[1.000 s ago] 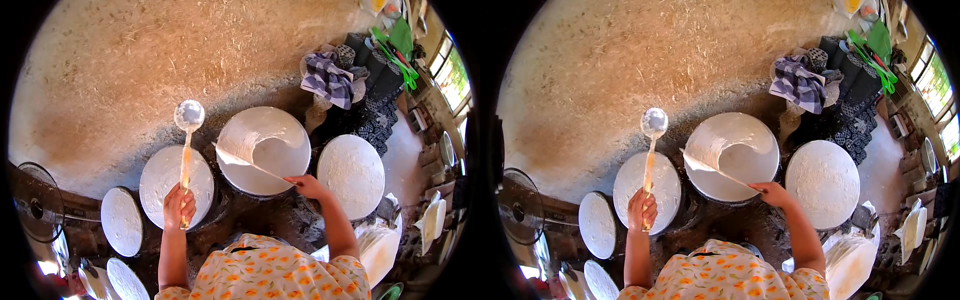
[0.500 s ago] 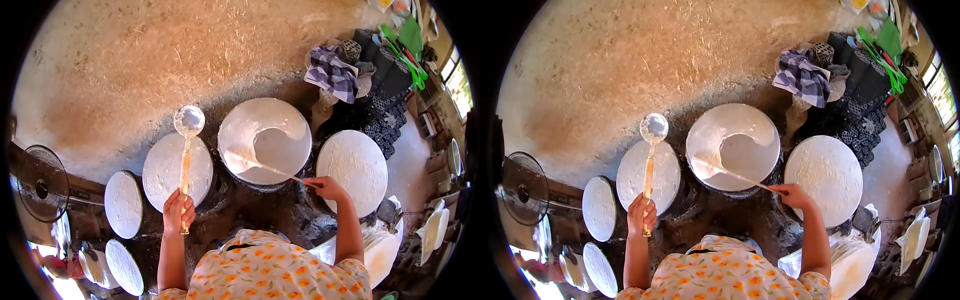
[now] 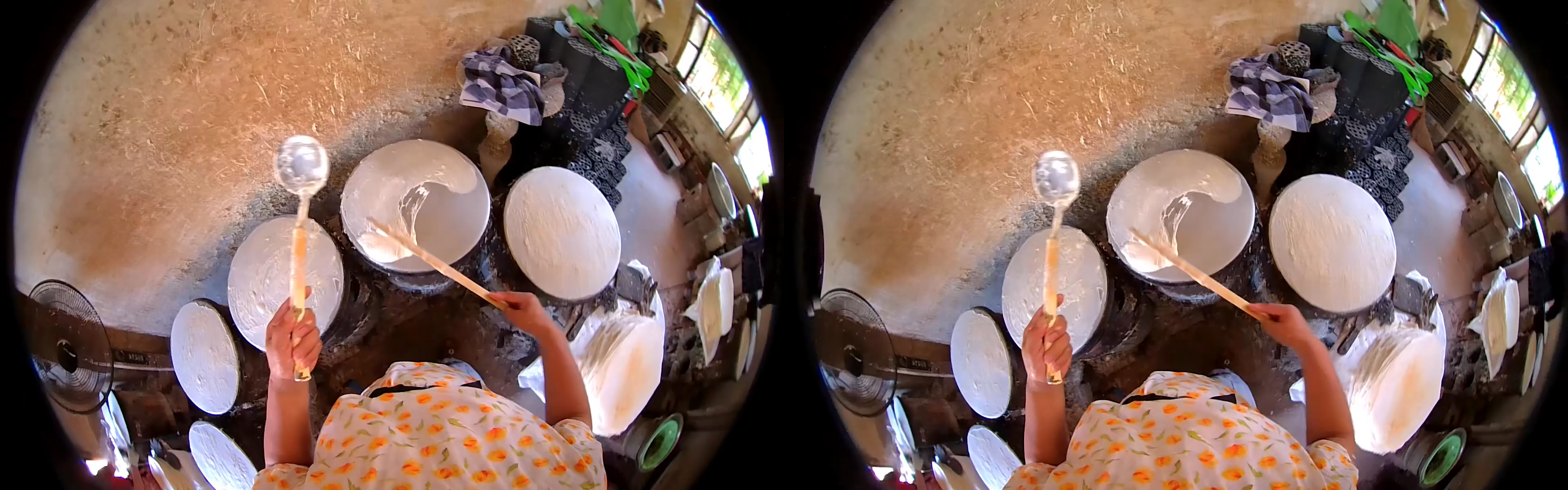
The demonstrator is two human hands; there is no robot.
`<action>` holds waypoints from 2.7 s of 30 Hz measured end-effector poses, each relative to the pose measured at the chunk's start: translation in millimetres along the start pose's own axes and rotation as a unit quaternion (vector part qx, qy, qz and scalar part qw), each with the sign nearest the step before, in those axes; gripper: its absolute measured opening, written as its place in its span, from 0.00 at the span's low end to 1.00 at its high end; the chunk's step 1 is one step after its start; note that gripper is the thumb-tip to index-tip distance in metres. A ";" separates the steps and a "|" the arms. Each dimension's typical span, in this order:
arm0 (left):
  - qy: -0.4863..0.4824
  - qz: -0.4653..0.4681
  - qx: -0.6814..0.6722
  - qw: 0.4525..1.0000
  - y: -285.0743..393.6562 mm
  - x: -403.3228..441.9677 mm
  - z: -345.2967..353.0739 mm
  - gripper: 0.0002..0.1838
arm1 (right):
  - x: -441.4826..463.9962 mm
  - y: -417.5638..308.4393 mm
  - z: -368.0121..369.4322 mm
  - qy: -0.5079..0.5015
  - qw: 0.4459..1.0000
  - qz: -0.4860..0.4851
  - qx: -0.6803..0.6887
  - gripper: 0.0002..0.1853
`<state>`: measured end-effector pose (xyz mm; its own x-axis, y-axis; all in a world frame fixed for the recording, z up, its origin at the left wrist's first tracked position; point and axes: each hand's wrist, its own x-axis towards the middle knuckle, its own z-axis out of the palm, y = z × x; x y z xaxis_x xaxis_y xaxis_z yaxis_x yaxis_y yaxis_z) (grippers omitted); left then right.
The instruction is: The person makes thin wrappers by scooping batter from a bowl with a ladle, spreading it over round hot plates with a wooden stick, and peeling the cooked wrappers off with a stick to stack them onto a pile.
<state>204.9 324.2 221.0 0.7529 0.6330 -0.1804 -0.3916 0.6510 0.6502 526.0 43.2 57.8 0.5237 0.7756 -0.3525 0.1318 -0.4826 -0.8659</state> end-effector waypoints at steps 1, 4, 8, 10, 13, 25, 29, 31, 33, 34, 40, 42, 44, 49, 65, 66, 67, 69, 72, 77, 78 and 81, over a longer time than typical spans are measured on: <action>-0.004 -0.007 -0.002 1.000 0.8 0.3 -1.5 0.21 | 0.5 -4.9 24.5 0.022 0.999 -0.040 -0.001 0.28; 0.023 -0.042 0.093 0.995 4.6 1.1 -4.1 0.20 | 3.7 -56.5 108.9 0.129 0.977 -0.166 -0.020 0.26; -0.100 -0.110 -0.252 0.956 33.9 -14.2 -45.6 0.21 | -19.7 -64.3 143.0 0.155 0.932 -0.080 -0.319 0.29; -0.084 -0.058 -0.157 0.982 47.8 -23.8 -53.6 0.21 | -48.8 -47.2 131.2 0.162 0.910 0.015 -0.382 0.32; -0.038 0.012 0.006 0.999 57.2 -35.2 -63.1 0.20 | -69.0 -44.2 130.3 0.167 0.881 0.099 -0.432 0.34; 0.029 -0.051 0.150 0.987 32.4 -33.1 -79.1 0.13 | -73.3 -77.1 176.6 0.125 0.896 0.087 -0.416 0.32; 0.042 -0.081 0.147 0.985 24.7 -27.3 -76.3 0.12 | -88.7 -40.9 151.4 0.156 0.882 0.101 -0.434 0.34; 0.031 -0.089 0.147 0.985 21.3 -23.5 -70.2 0.12 | -79.8 -30.5 144.0 0.187 0.892 0.093 -0.400 0.37; 0.018 -0.096 0.149 0.984 16.8 -18.9 -63.0 0.11 | -60.9 -23.8 136.8 0.228 0.899 0.082 -0.366 0.34; 0.017 -0.099 0.152 0.983 14.2 -15.9 -59.7 0.12 | -50.7 -17.1 134.0 0.266 0.902 0.070 -0.331 0.31; 0.016 -0.102 0.170 0.980 3.9 -1.4 -39.3 0.12 | -53.7 -8.3 147.8 0.258 0.957 -0.111 -0.078 0.15; 0.021 -0.102 0.181 0.978 2.3 2.8 -35.8 0.12 | -82.7 -14.9 139.4 0.220 0.972 0.019 -0.077 0.15; 0.023 -0.093 0.179 0.979 -0.7 5.8 -34.2 0.12 | -89.1 -21.8 122.9 0.174 0.970 0.150 -0.075 0.16; 0.025 -0.095 0.187 0.977 -9.9 18.4 -18.7 0.13 | -20.0 11.5 77.4 0.279 0.927 0.030 -0.249 0.18; 0.083 -0.084 0.168 0.979 -28.8 23.2 13.3 0.13 | 109.2 -20.5 14.9 0.255 0.952 -0.056 -0.158 0.24; 0.093 -0.081 0.175 0.977 -28.7 22.5 16.9 0.14 | 115.7 -26.8 13.5 0.241 0.958 -0.083 -0.128 0.25; 0.098 -0.076 0.179 0.976 -26.2 20.8 17.8 0.14 | 119.7 -31.4 13.0 0.226 0.963 -0.109 -0.099 0.26; 0.117 -0.053 0.170 0.977 -22.2 15.0 18.2 0.10 | 101.2 -34.5 14.3 0.234 0.960 -0.131 -0.074 0.28; 0.116 -0.053 0.176 0.976 -16.1 10.7 17.1 0.11 | 82.0 -19.8 10.3 0.268 0.957 -0.093 -0.068 0.30; 0.105 -0.085 0.171 0.976 -27.4 21.5 14.8 0.12 | 92.1 -20.4 46.5 0.186 0.965 -0.175 -0.057 0.35; 0.106 -0.095 0.185 0.972 -27.9 25.3 21.4 0.12 | 88.3 -31.0 47.1 0.162 0.973 -0.143 -0.080 0.35; 0.055 -0.126 0.120 0.983 -16.7 28.0 23.0 0.15 | 78.6 -22.6 37.2 0.167 0.973 -0.111 -0.112 0.35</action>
<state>244.6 321.4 222.1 0.7428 0.5143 -0.4286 -0.0531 0.6834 0.7281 532.9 130.2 36.4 0.7018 0.7124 0.0014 0.4324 -0.4244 -0.7956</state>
